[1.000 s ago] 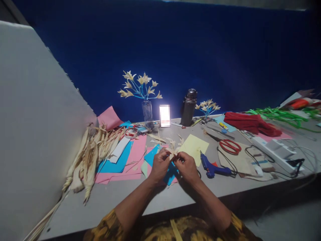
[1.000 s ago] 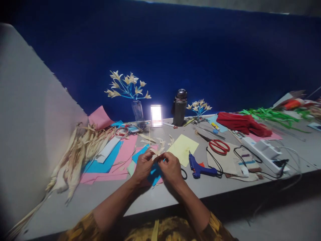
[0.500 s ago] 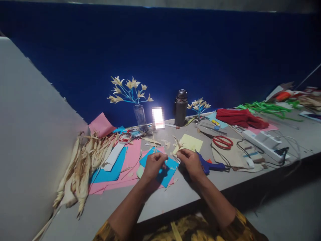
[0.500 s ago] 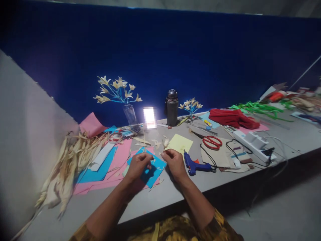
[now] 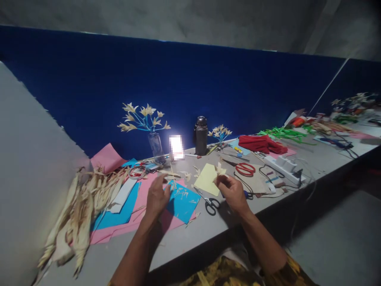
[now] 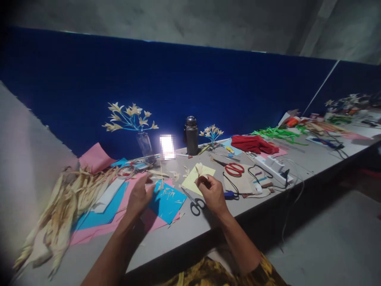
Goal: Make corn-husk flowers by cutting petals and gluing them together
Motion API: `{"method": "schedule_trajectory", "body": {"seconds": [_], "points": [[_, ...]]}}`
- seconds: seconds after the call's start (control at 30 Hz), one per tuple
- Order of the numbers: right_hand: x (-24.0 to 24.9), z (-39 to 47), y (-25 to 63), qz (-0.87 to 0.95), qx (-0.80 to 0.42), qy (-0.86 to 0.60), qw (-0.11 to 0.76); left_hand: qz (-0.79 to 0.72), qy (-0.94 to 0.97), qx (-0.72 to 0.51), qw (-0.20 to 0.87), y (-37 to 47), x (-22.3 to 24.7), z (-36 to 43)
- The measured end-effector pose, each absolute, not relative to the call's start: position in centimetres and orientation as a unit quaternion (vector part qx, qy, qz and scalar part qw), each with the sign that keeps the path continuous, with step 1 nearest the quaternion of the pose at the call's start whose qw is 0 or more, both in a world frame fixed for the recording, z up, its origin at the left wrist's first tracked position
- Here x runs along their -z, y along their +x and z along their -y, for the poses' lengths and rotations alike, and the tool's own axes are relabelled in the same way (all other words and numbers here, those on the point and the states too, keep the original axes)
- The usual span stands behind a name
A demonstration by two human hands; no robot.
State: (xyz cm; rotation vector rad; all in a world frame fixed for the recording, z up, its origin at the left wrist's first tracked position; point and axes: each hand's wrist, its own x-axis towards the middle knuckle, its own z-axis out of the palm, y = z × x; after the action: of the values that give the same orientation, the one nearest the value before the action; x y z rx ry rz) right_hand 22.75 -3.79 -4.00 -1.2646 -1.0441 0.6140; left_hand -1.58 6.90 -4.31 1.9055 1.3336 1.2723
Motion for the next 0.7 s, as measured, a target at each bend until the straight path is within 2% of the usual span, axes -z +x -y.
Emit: {"method": "schedule_trajectory", "body": {"seconds": [0.07, 0.17, 0.4, 0.6, 0.7], "points": [[3.8, 4.2, 22.3, 0.487, -0.249, -0.566, 0.617, -0.443, 0.715, -0.421, 0.341, -0.5, 4.0, -5.4], [3.8, 4.4, 21.1, 0.528, -0.24, -0.571, 0.582, -0.401, 0.678, -0.452, 0.418, 2.1, 3.7, -2.6], [4.2, 4.4, 18.4, 0.596, -0.216, -0.567, 0.526, -0.338, 0.623, -0.5, 0.498, 5.0, 3.7, 0.2], [4.9, 5.4, 18.2, 0.622, -0.224, -0.572, 0.486, -0.394, 0.477, -0.489, 0.615, 3.8, 3.5, 0.6], [5.8, 4.9, 18.2, 0.625, -0.228, -0.577, 0.475, -0.402, 0.442, -0.499, 0.628, 3.3, 2.7, 0.3]]}}
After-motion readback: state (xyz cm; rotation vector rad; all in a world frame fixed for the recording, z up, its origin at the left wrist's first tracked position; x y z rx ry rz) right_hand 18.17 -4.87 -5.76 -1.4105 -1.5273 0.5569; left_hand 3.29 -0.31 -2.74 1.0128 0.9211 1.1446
